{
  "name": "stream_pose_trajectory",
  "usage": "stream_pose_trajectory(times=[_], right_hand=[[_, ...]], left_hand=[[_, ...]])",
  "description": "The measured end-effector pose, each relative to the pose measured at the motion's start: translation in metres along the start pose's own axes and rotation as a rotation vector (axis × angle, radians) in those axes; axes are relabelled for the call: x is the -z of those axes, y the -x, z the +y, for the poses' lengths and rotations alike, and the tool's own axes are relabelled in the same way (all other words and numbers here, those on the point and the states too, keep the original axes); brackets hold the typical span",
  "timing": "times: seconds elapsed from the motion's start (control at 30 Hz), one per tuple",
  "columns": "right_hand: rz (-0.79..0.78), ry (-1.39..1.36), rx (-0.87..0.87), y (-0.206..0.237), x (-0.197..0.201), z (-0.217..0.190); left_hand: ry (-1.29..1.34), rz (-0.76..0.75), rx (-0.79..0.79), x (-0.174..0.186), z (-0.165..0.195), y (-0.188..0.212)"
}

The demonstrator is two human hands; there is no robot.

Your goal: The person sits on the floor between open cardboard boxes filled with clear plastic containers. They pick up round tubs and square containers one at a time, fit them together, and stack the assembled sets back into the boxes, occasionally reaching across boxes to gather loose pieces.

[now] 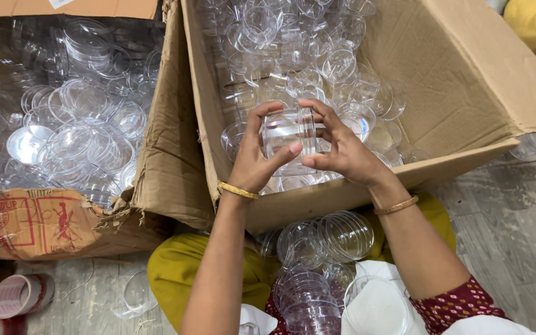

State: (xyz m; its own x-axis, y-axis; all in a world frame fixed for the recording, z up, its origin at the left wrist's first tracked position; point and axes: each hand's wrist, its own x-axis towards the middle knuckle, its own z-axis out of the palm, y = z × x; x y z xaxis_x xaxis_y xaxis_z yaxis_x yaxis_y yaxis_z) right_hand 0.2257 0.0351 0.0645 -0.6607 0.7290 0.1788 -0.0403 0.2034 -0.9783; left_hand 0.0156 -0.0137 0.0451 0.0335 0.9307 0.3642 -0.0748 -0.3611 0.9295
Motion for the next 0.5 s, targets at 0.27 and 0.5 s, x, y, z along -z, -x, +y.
stream_pose_trajectory(times=[0.27,0.5], right_hand=[[-0.018,0.016,-0.038,0.0002,0.0067,-0.0018],[-0.031,0.014,-0.134,-0.0033,0.0082,-0.0059]], left_hand=[[0.045,0.016,0.081,-0.0037,0.0006,-0.0002],[-0.189,-0.041,0.054,-0.0095,0.0024,-0.0048]])
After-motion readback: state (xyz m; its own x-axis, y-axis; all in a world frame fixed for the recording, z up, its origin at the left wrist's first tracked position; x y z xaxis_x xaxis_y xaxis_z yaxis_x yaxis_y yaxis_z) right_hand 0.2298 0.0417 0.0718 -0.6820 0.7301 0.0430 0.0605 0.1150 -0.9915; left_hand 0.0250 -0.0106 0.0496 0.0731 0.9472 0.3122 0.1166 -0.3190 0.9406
